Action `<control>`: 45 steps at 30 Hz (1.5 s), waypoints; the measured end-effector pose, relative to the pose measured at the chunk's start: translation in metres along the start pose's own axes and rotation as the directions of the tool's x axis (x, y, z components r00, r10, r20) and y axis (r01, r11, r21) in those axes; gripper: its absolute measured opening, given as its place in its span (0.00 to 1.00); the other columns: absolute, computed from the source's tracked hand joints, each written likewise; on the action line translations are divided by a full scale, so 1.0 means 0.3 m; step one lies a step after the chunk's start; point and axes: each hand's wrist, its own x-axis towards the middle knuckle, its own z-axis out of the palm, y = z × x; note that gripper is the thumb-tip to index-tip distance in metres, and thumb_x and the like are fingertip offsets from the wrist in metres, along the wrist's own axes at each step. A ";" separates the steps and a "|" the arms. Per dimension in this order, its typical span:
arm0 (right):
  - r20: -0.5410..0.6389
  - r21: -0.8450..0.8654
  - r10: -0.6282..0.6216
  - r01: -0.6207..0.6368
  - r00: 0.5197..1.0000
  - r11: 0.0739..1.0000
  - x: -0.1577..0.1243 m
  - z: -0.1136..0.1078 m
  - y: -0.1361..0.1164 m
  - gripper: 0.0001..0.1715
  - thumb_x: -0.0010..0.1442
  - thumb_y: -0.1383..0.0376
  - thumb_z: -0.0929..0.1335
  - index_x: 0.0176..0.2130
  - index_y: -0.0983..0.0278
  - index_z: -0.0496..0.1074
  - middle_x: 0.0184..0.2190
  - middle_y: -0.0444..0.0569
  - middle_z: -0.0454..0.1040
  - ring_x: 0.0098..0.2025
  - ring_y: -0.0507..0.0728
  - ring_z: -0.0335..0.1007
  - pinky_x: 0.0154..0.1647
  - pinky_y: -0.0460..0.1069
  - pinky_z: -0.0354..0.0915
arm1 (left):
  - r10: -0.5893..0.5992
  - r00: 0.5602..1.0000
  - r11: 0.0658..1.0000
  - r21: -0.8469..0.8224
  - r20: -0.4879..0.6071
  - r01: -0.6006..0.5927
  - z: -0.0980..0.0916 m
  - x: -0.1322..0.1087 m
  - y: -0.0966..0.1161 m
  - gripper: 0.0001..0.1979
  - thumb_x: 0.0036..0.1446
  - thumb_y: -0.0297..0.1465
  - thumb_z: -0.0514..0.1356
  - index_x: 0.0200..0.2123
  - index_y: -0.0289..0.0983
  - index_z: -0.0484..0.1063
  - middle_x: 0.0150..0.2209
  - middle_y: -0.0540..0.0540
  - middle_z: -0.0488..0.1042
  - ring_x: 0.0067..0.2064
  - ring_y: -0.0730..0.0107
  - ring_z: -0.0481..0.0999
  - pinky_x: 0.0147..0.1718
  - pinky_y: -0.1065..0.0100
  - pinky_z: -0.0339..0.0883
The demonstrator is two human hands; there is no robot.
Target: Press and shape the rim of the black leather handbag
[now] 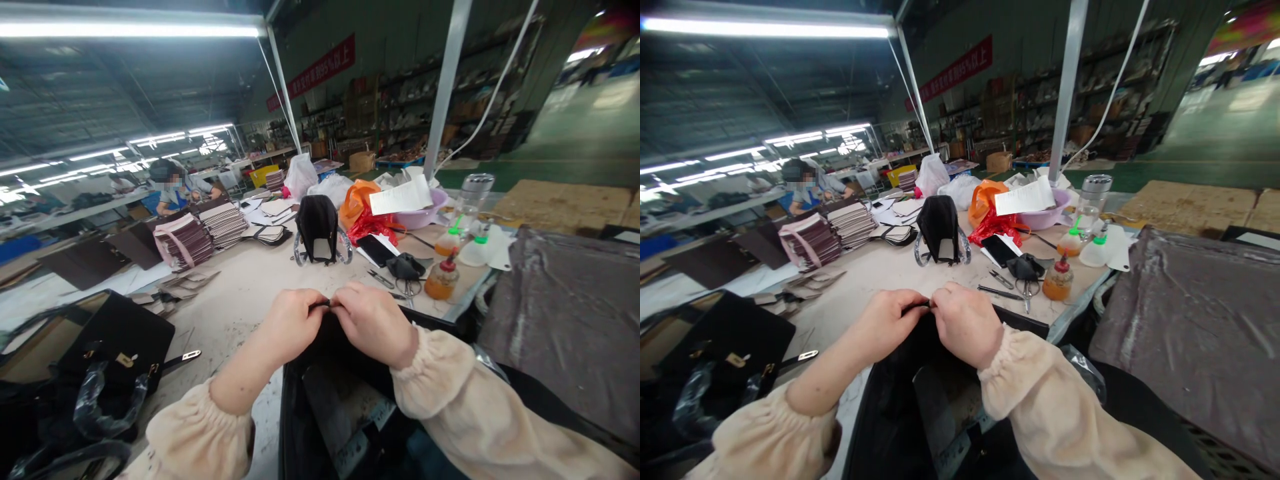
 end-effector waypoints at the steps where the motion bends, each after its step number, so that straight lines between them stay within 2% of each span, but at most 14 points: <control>1: -0.013 0.007 0.017 -0.017 1.000 1.000 0.000 0.003 -0.002 0.08 0.60 0.67 0.62 0.33 0.64 0.70 0.32 0.48 0.71 0.36 0.54 0.68 0.36 0.47 0.58 | -0.008 1.000 1.000 -0.006 -0.006 0.008 0.001 0.003 0.000 0.11 0.55 0.28 0.53 0.32 0.37 0.76 0.30 0.48 0.78 0.31 0.70 0.74 0.31 0.71 0.61; 8: -0.128 0.097 0.128 -0.116 0.984 0.988 0.005 0.011 -0.008 0.02 0.55 0.66 0.67 0.31 0.63 0.68 0.28 0.44 0.70 0.30 0.52 0.65 0.31 0.47 0.57 | -0.055 0.998 0.996 -0.073 -0.007 0.054 -0.007 -0.004 0.001 0.10 0.54 0.28 0.55 0.33 0.37 0.77 0.31 0.49 0.78 0.32 0.71 0.75 0.32 0.73 0.62; 11: -0.130 0.139 0.122 -0.104 0.984 0.985 0.008 0.000 -0.002 0.07 0.53 0.68 0.69 0.35 0.64 0.69 0.30 0.44 0.70 0.31 0.52 0.65 0.32 0.47 0.59 | -0.076 0.997 0.993 -0.094 0.000 0.076 -0.010 -0.008 0.002 0.10 0.55 0.28 0.55 0.33 0.37 0.77 0.31 0.50 0.78 0.32 0.71 0.75 0.32 0.73 0.63; 15: -0.101 0.153 0.081 -0.065 0.992 0.986 0.006 -0.011 0.013 0.18 0.53 0.69 0.70 0.45 0.65 0.69 0.34 0.46 0.70 0.34 0.52 0.67 0.36 0.47 0.61 | -0.070 0.998 0.993 -0.092 -0.003 0.069 -0.007 -0.007 -0.003 0.09 0.55 0.28 0.55 0.33 0.38 0.77 0.30 0.50 0.78 0.31 0.72 0.74 0.31 0.73 0.62; 17: -0.097 0.132 0.070 -0.057 0.993 0.990 0.004 -0.013 0.018 0.19 0.54 0.67 0.70 0.47 0.64 0.70 0.34 0.47 0.70 0.33 0.53 0.67 0.36 0.47 0.62 | -0.048 0.999 0.996 -0.074 -0.009 0.048 -0.002 -0.006 -0.005 0.10 0.56 0.28 0.54 0.33 0.38 0.76 0.30 0.50 0.78 0.31 0.72 0.74 0.31 0.73 0.62; 24: -0.092 0.089 0.059 -0.051 0.994 0.995 0.013 -0.010 0.015 0.08 0.58 0.64 0.67 0.38 0.61 0.76 0.31 0.46 0.71 0.35 0.53 0.68 0.36 0.47 0.61 | -0.008 1.000 1.000 -0.025 0.005 0.008 -0.004 -0.007 -0.002 0.11 0.57 0.28 0.53 0.30 0.38 0.75 0.28 0.50 0.76 0.29 0.73 0.72 0.30 0.73 0.60; 31: -0.071 0.087 0.071 -0.064 0.995 0.994 0.028 -0.018 0.014 0.07 0.58 0.64 0.67 0.33 0.60 0.77 0.30 0.45 0.71 0.34 0.52 0.67 0.36 0.46 0.59 | -0.014 1.000 0.999 -0.048 0.024 0.015 -0.011 -0.007 0.005 0.10 0.56 0.28 0.53 0.32 0.37 0.75 0.29 0.49 0.77 0.31 0.72 0.73 0.31 0.72 0.61; 39: -0.030 -0.008 0.120 -0.120 0.992 0.993 0.061 -0.019 -0.008 0.09 0.57 0.62 0.67 0.28 0.62 0.75 0.29 0.47 0.72 0.33 0.54 0.67 0.33 0.48 0.57 | -0.073 0.997 0.988 -0.132 0.031 0.076 -0.014 0.010 -0.014 0.10 0.55 0.29 0.53 0.31 0.35 0.74 0.28 0.50 0.76 0.31 0.71 0.72 0.31 0.72 0.62; 43: -0.050 0.082 0.046 -0.042 0.998 0.996 0.061 -0.004 0.013 0.08 0.57 0.66 0.66 0.35 0.64 0.75 0.32 0.48 0.72 0.35 0.54 0.67 0.37 0.48 0.60 | -0.064 0.997 0.984 -0.166 0.038 0.069 -0.005 0.018 -0.024 0.11 0.55 0.28 0.52 0.34 0.35 0.74 0.31 0.49 0.76 0.34 0.70 0.73 0.35 0.71 0.63; 45: -0.071 0.151 -0.008 0.018 0.997 0.988 0.049 -0.004 0.029 0.14 0.56 0.69 0.66 0.44 0.65 0.73 0.35 0.49 0.71 0.36 0.53 0.67 0.39 0.48 0.62 | -0.069 0.997 0.983 -0.170 0.037 0.074 0.001 0.020 -0.025 0.11 0.55 0.28 0.52 0.34 0.36 0.74 0.32 0.49 0.77 0.34 0.69 0.73 0.34 0.71 0.63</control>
